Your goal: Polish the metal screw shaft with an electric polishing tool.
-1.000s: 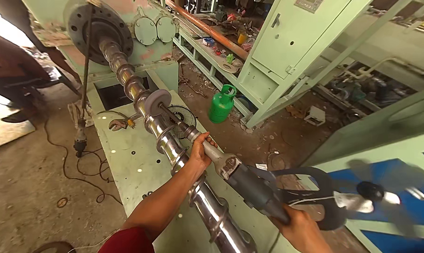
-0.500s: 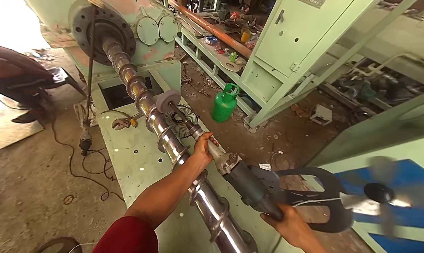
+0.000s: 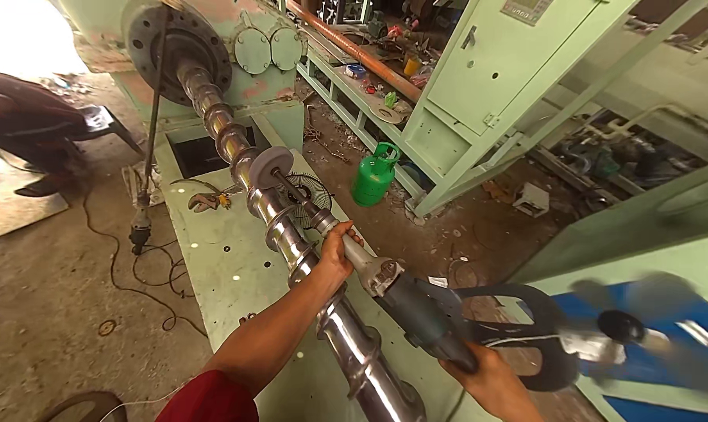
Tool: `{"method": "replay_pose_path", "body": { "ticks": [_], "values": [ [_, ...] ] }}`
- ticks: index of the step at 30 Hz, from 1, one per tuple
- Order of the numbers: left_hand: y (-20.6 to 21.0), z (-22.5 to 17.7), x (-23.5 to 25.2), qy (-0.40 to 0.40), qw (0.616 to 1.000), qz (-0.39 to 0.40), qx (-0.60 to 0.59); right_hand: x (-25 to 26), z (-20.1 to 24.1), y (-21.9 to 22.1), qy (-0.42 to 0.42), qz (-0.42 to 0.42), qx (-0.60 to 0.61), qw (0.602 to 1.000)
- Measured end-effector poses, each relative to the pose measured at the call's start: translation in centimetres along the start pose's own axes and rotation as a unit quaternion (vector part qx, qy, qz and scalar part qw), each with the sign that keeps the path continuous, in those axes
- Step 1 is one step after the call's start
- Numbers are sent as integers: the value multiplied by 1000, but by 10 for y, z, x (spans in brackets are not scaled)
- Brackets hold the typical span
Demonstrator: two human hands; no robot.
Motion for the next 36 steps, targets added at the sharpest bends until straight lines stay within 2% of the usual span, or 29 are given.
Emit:
{"method": "replay_pose_path", "body": {
  "ticks": [10,17,25,36],
  "values": [
    [-12,-12,-34,3,998,-1,-62,-23,13,-25,-37,-14,-41,998],
    [17,-19,-72,12,997,58,-52,-55,9,-36,-46,-31,-7,998],
    [23,28,-82,-31,999,33,-1,-89,-27,-27,-16,-29,29,999],
    [11,77,-54,-59,996,-8,73,-78,-71,16,33,23,122,992]
  ]
}}
Point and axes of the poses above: each hand's wrist, its own x-axis towards the middle knuckle, its own y-axis out of the palm, z = x × y, the point moved 8 cm from there along x, towards the middle knuckle, and after that the axes turned 6 degrees about y, right-handed, at the moved point
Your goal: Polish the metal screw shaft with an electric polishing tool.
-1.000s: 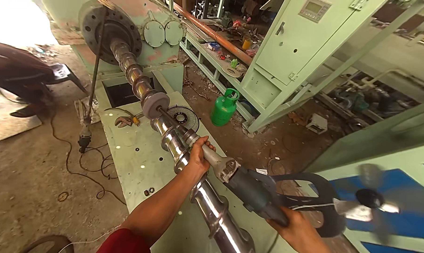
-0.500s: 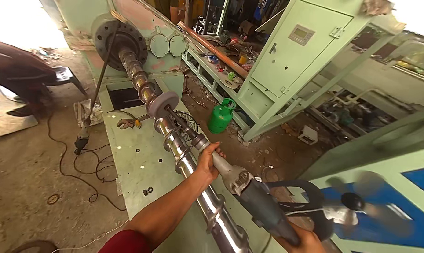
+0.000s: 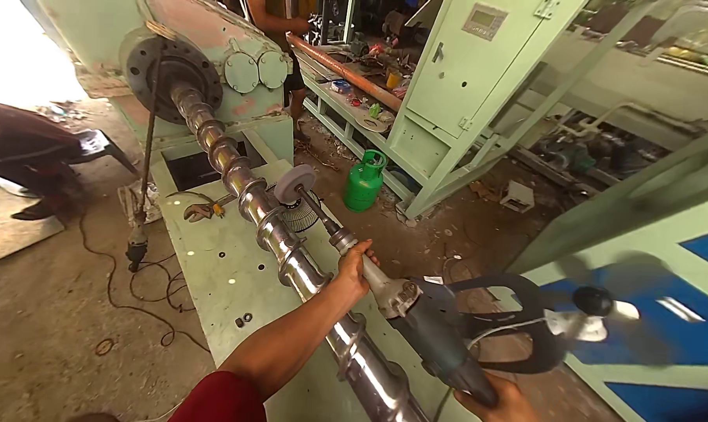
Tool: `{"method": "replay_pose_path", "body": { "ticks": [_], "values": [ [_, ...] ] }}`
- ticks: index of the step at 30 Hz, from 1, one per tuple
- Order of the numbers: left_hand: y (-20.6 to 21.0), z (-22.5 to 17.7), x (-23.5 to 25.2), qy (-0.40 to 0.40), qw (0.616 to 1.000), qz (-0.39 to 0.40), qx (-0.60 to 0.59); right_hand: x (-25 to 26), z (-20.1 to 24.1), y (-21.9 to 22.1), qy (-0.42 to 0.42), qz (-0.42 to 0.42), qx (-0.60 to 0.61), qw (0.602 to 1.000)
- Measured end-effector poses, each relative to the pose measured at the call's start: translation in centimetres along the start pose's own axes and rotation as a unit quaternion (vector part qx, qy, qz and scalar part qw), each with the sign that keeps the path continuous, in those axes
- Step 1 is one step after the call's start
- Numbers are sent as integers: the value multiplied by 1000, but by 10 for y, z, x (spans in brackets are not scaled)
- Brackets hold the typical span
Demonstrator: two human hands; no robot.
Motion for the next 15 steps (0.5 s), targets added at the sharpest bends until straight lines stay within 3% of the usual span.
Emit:
{"method": "replay_pose_path", "body": {
  "ticks": [15],
  "values": [
    [-15,2,15,-9,999,-26,23,13,3,10,-7,35,21,999]
  ]
}}
Point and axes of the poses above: each hand's wrist, its own x-axis towards the middle knuckle, its own y-axis out of the palm, z = x × y, the point moved 8 cm from there along x, towards the middle knuckle, and after that the axes turned 6 degrees about y, right-handed, at the moved point
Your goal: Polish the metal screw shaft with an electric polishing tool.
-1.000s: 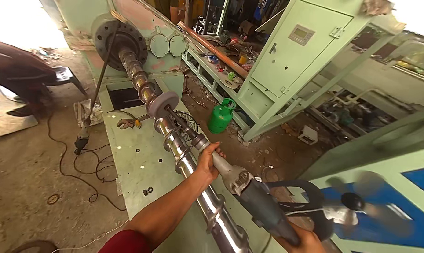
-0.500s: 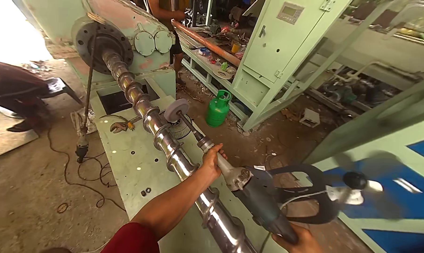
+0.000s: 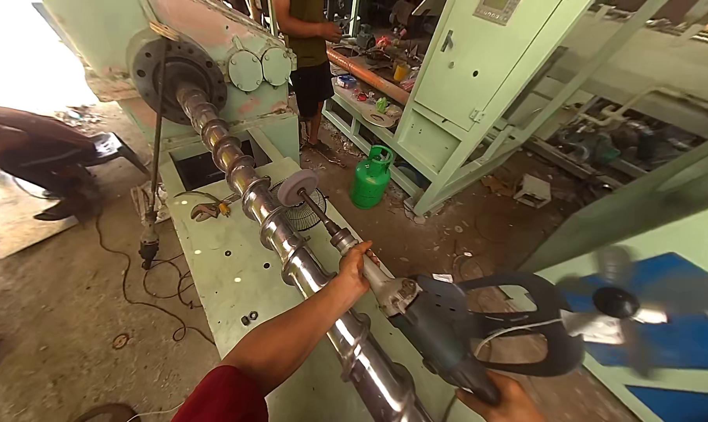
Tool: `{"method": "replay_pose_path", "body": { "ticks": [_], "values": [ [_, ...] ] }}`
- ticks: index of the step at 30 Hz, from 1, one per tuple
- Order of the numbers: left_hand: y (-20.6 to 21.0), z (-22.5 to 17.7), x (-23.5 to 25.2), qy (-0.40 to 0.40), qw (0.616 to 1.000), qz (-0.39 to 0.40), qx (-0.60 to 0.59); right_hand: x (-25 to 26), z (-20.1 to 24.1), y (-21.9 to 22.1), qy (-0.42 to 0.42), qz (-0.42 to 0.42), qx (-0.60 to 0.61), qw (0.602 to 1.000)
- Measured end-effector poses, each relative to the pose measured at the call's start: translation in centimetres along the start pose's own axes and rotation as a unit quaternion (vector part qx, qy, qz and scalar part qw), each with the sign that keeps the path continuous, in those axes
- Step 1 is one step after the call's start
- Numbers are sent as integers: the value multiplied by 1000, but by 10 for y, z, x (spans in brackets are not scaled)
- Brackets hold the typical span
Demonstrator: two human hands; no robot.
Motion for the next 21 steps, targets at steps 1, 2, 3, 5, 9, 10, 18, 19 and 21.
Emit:
{"method": "replay_pose_path", "body": {
  "ticks": [1,2,3,5,9,10,18,19,21],
  "values": [
    [0,0,-1,1,1000,0,-2,-2,1,0,3,1,-3,1000],
    [0,-1,-2,3,1000,1,-4,-2,1,0,4,1,-5,1000],
    [0,-2,-5,4,1000,1,-9,-4,1,-1,3,1,-7,1000],
    [1,-4,-9,7,1000,5,-21,-4,0,-3,-5,-5,-8,1000],
    [0,-11,-23,15,999,17,-36,-13,7,-9,-11,-16,-44,999],
    [-1,-12,-27,17,999,20,-41,-16,10,-11,-14,-20,-54,998],
    [-10,-22,-57,29,995,41,-85,-37,24,-22,-31,-45,-99,994],
    [-12,-23,-61,28,994,44,-91,-41,26,-23,-32,-48,-102,993],
    [-14,-24,-68,29,993,53,-104,-49,32,-27,-26,-52,-112,992]
  ]
}}
Point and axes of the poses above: each hand's wrist, its own x-axis towards the middle knuckle, its own y-axis out of the palm, z = x × y, the point moved 8 cm from there along x, towards the middle knuckle, and after that the axes turned 6 degrees about y, right-handed, at the moved point
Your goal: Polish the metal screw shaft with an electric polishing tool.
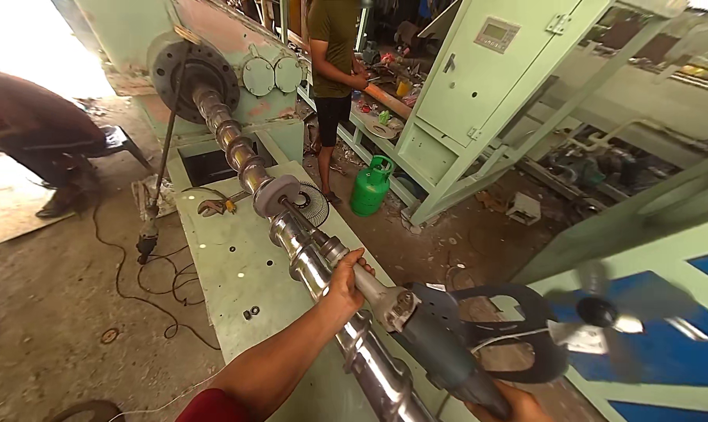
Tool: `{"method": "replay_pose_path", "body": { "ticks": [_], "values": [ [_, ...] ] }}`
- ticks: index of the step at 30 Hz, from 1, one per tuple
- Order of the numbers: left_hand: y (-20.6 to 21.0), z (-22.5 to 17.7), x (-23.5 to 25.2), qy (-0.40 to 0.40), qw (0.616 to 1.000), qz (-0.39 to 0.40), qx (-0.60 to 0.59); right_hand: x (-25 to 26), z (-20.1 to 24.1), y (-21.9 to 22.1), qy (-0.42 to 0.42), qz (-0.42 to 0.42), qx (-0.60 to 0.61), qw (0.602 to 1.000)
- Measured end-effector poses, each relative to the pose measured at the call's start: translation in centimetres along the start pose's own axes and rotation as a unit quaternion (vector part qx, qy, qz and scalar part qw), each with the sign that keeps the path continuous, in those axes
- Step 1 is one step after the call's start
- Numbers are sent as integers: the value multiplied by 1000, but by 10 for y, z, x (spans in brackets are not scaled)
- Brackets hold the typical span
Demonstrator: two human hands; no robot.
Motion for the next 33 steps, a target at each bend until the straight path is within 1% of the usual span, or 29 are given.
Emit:
{"method": "replay_pose_path", "body": {
  "ticks": [8,14,17,21,26,33],
  "values": [
    [-5,-5,-22,1,999,16,-44,-21,12,-21,-24,-27,-45,998],
    [-7,-5,-28,-7,999,3,-40,-30,13,-23,-27,-31,-64,997],
    [-2,-2,-20,-8,1000,5,-28,-28,11,-22,-17,-34,-57,998],
    [9,3,-11,-3,1000,-15,-1,-20,2,-17,-11,-40,-25,999],
    [22,11,4,-4,1000,-19,21,-10,-6,-15,23,-26,4,999],
    [27,22,28,-17,998,-39,45,7,-16,-12,33,-12,24,999]
  ]
}}
Point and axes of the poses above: each hand's wrist, its own x-axis towards the middle knuckle, its own y-axis out of the palm, z = x × y, the point moved 8 cm from there along x, towards the middle knuckle, and after that the axes turned 6 degrees about y, right-handed, at the moved point
